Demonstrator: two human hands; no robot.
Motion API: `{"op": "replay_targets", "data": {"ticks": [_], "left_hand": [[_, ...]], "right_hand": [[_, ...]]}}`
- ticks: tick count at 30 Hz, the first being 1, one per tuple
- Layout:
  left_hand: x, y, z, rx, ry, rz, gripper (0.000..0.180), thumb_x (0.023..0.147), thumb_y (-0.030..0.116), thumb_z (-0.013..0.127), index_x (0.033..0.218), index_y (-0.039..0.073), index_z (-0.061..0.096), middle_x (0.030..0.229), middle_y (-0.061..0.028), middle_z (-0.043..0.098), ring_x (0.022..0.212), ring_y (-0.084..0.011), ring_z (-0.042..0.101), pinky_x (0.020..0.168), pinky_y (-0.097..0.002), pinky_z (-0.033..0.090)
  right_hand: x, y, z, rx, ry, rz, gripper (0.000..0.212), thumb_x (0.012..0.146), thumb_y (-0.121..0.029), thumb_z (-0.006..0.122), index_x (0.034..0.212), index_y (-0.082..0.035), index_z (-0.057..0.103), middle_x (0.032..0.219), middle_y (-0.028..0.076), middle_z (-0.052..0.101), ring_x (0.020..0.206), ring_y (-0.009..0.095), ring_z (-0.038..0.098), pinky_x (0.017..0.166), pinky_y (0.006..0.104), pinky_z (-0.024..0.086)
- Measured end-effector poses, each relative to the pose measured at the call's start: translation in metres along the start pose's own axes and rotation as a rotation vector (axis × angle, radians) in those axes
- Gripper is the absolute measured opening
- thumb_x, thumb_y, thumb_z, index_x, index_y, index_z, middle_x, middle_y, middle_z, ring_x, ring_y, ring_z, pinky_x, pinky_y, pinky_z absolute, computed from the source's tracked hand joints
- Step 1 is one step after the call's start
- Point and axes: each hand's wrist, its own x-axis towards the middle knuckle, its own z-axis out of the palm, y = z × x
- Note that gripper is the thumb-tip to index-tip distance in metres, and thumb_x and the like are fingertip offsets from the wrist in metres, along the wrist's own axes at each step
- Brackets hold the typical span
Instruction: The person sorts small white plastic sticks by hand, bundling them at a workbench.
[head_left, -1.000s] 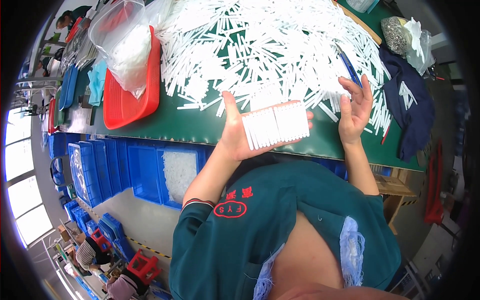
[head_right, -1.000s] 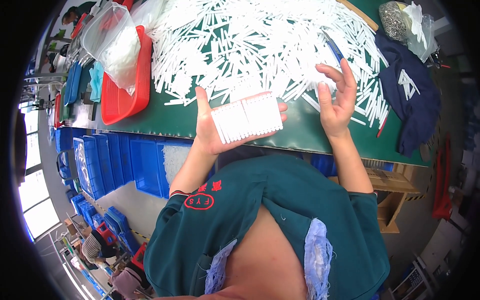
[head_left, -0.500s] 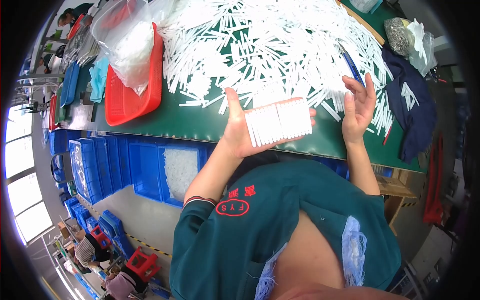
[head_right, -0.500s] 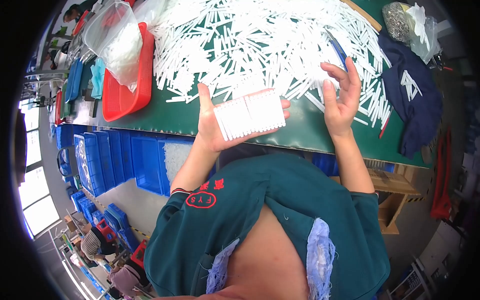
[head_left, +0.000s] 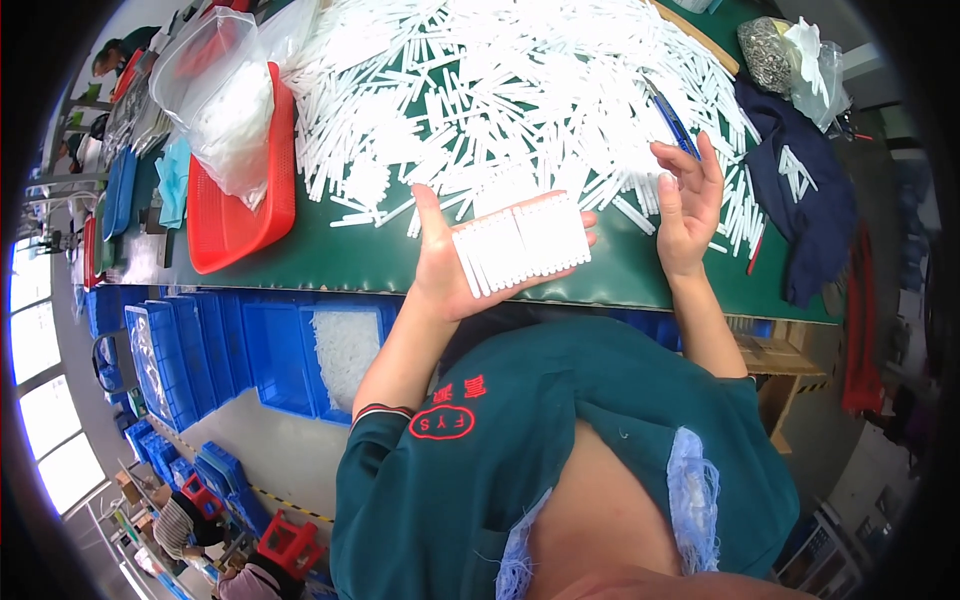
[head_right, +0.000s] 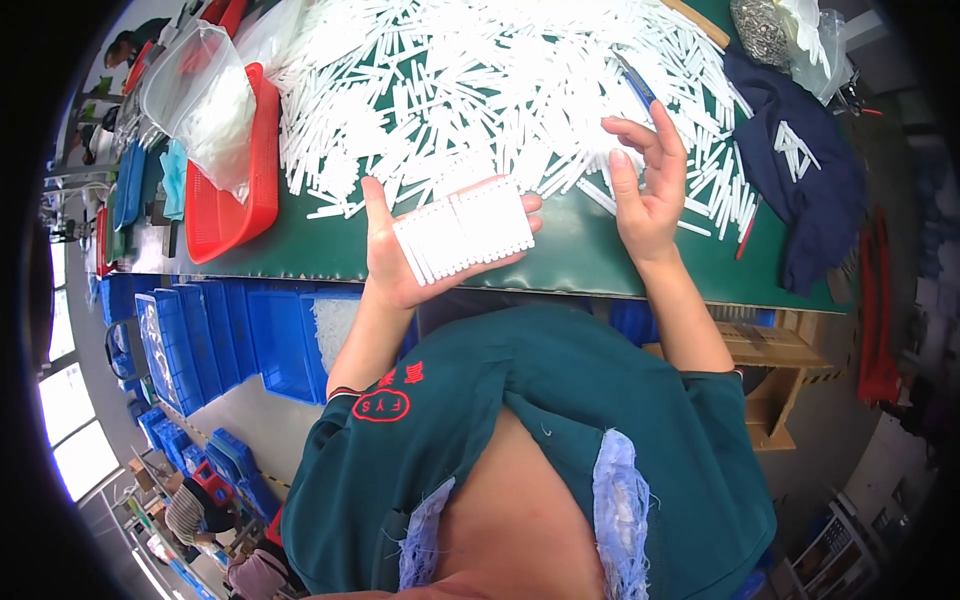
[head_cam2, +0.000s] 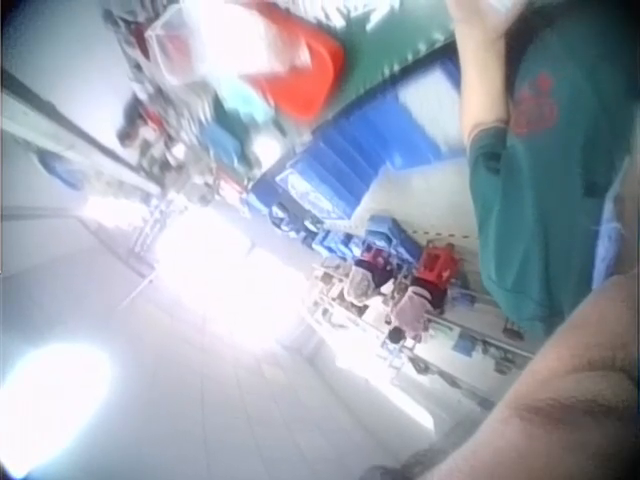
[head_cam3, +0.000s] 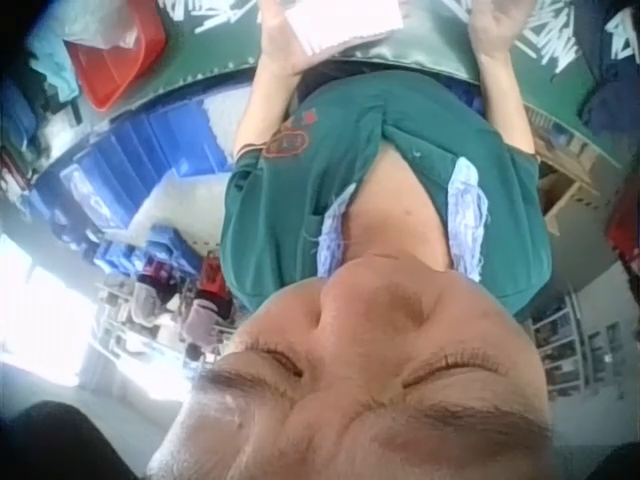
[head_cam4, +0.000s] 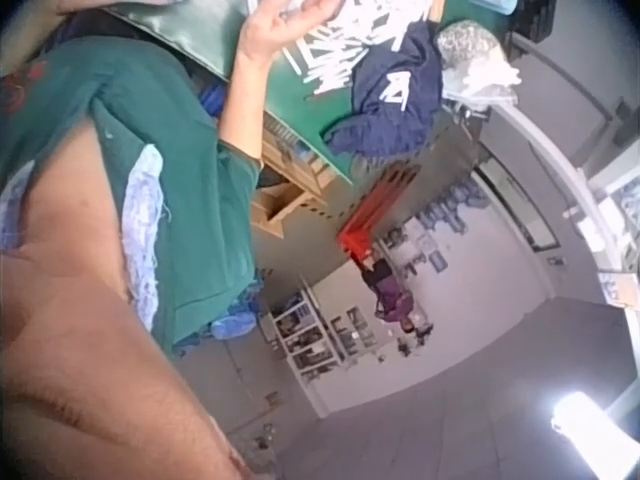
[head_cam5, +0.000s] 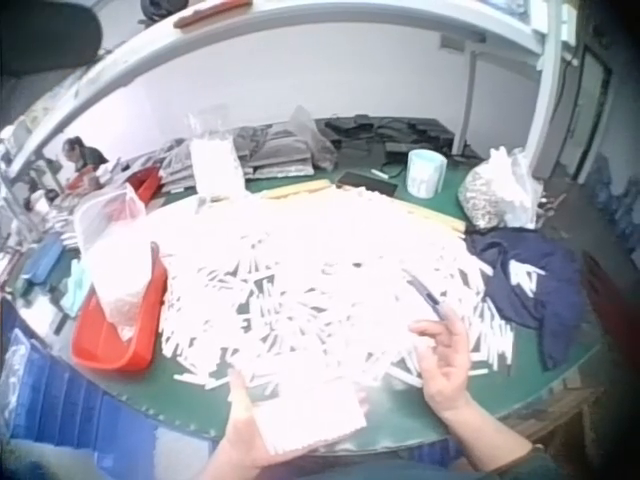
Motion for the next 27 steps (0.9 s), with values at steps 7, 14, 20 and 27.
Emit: {"op": "replay_targets", "data": {"ticks": [7,14,20,27], "left_hand": [[0.001,0.001,-0.002,0.080,-0.017,-0.012,0.126,0.060,0.092,0.025,0.142,-0.003,0.012,0.144,-0.0324,0.009,0.133,-0.0479,0.013,0.106,-0.0582,0.014],[0.000,0.002,-0.002,0.101,-0.026,-0.007,0.124,0.061,0.091,0.025,0.142,-0.001,0.012,0.144,-0.0323,0.008,0.133,-0.0482,0.013,0.106,-0.0584,0.014],[-0.002,0.004,0.005,0.062,0.039,0.031,0.126,0.060,0.092,0.017,0.139,-0.006,0.020,0.141,-0.0320,0.022,0.130,-0.0454,0.026,0.105,-0.0534,0.024],[-0.001,0.005,0.007,0.063,0.018,0.049,0.124,0.063,0.091,0.018,0.140,-0.006,0.017,0.141,-0.0323,0.020,0.130,-0.0452,0.025,0.105,-0.0546,0.025]], "right_hand": [[0.001,0.000,0.000,0.016,-0.010,-0.013,0.047,0.087,-0.001,0.052,0.131,0.002,0.034,0.109,0.016,0.058,0.104,0.021,0.055,0.092,0.0331,0.039],[-0.002,-0.002,0.001,0.028,0.014,-0.034,0.024,0.087,-0.001,0.053,0.110,0.001,0.047,0.103,0.012,0.058,0.098,0.019,0.055,0.089,0.0305,0.041],[-0.013,-0.034,0.000,0.193,-0.226,0.358,0.005,0.088,-0.005,0.055,0.087,0.000,0.055,0.085,0.004,0.055,0.075,0.008,0.049,0.069,0.0218,0.040],[-0.026,-0.051,0.016,0.275,-0.463,0.657,0.011,0.082,-0.009,0.066,0.089,-0.002,0.059,0.078,-0.006,0.053,0.060,-0.002,0.039,0.053,0.0147,0.031]]}}
